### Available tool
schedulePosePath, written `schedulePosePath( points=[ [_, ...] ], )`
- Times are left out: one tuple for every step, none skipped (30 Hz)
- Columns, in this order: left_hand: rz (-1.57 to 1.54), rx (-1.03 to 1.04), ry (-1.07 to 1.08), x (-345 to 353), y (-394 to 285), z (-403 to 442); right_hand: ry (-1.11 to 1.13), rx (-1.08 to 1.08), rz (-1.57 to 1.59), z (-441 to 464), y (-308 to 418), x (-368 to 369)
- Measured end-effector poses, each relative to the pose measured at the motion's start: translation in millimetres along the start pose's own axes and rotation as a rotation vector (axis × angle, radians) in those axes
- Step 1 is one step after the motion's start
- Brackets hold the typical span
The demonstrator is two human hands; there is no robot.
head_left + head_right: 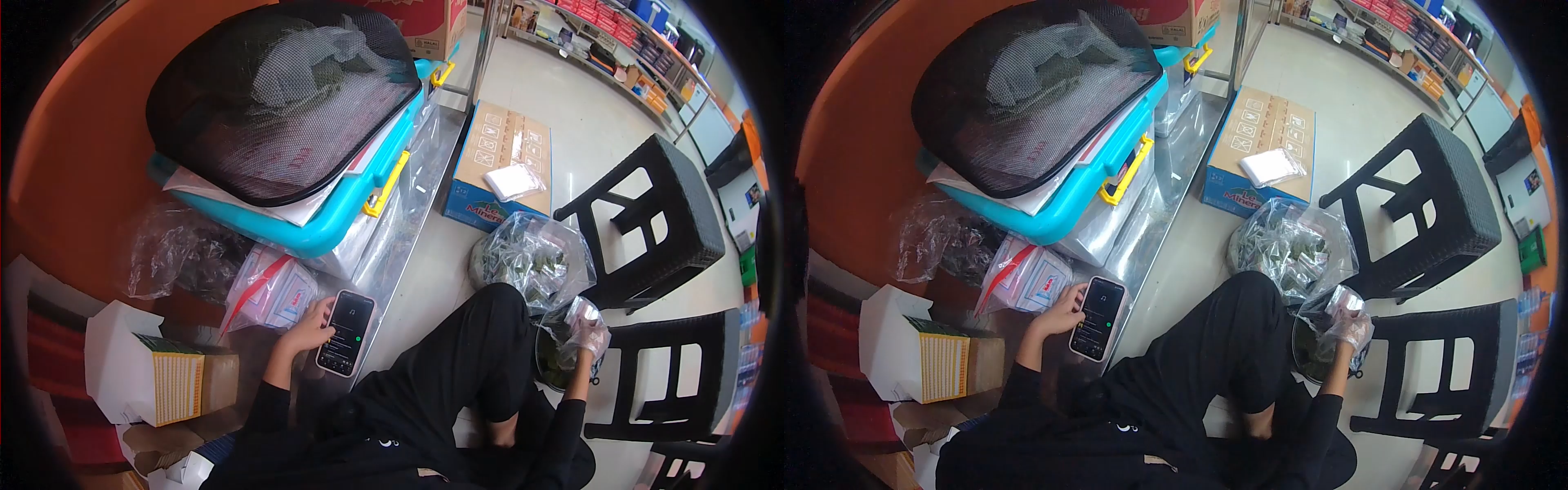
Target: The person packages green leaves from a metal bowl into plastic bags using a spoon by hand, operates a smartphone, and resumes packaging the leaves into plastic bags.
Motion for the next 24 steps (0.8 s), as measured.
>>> schedulePosePath(
  points=[
    [-0.014,-0.002,0.006,-1,1,1,0.004,-0.002,0.023,1,0,1],
    [-0.013,0.001,0.01,-1,2,0,0.008,-0.004,0.046,3,0,1],
    [-0.012,0.004,0.014,-1,1,-1,0.012,-0.005,0.068,6,-2,3],
    [-0.011,0.008,0.019,0,0,-2,-0.016,-0.031,0.089,7,-4,4],
    [-0.008,0.006,0.02,0,0,-2,-0.045,-0.057,0.11,8,-6,6],
    [-0.006,0.005,0.021,0,0,-2,-0.074,-0.083,0.131,8,-8,6],
    [-0.004,0.003,0.022,0,0,-3,-0.056,-0.087,0.067,9,-9,7],
    [0.002,0.008,0.026,0,0,-4,-0.04,-0.091,0.003,10,-10,7],
    [0.007,0.012,0.029,0,-5,-7,-0.023,-0.096,-0.06,12,-12,8],
    [0.013,0.017,0.032,0,-9,-9,-0.012,-0.093,-0.026,13,-15,10],
    [0.024,0.023,0.018,0,-9,-8,-0.002,-0.091,0.008,14,-16,12],
    [0.036,0.029,0.004,1,-9,-7,0.008,-0.089,0.042,15,-19,15],
    [0.047,0.034,-0.011,1,-8,-7,0.009,-0.083,0.052,15,-21,16],
    [0.047,0.034,-0.019,1,-7,-7,0.011,-0.077,0.062,15,-24,18],
    [0.048,0.035,-0.028,1,-7,-6,0.014,-0.07,0.073,15,-27,19],
    [0.049,0.035,-0.036,1,-7,-6,0.011,-0.086,0.103,15,-28,20],
    [0.039,0.037,-0.045,1,-8,-6,0.007,-0.102,0.133,15,-30,21],
    [0.029,0.039,-0.054,1,-7,-5,0.003,-0.118,0.163,16,-32,23],
    [0.019,0.04,-0.062,1,-6,-5,-0.005,-0.132,0.125,17,-35,23],
    [0.021,0.036,-0.064,1,-5,-4,-0.012,-0.145,0.086,19,-37,24],
    [0.025,0.032,-0.068,1,-5,-4,-0.02,-0.159,0.049,20,-37,23],
    [0.028,0.028,-0.07,2,-6,-4,-0.022,-0.156,0.034,21,-37,22],
    [0.025,0.026,-0.067,2,-6,-4,-0.024,-0.154,0.019,21,-38,21],
    [0.023,0.024,-0.063,2,-6,-4,-0.026,-0.151,0.004,22,-39,21]
  ],
)
Point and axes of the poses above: each hand's wrist, its own z-axis towards the middle knuckle, its own x-axis out of the palm, y = z × x, the point moved 4 cm from there along z, towards the middle knuckle, and after that the axes turned 12 degrees about y, right-handed, at the moved point
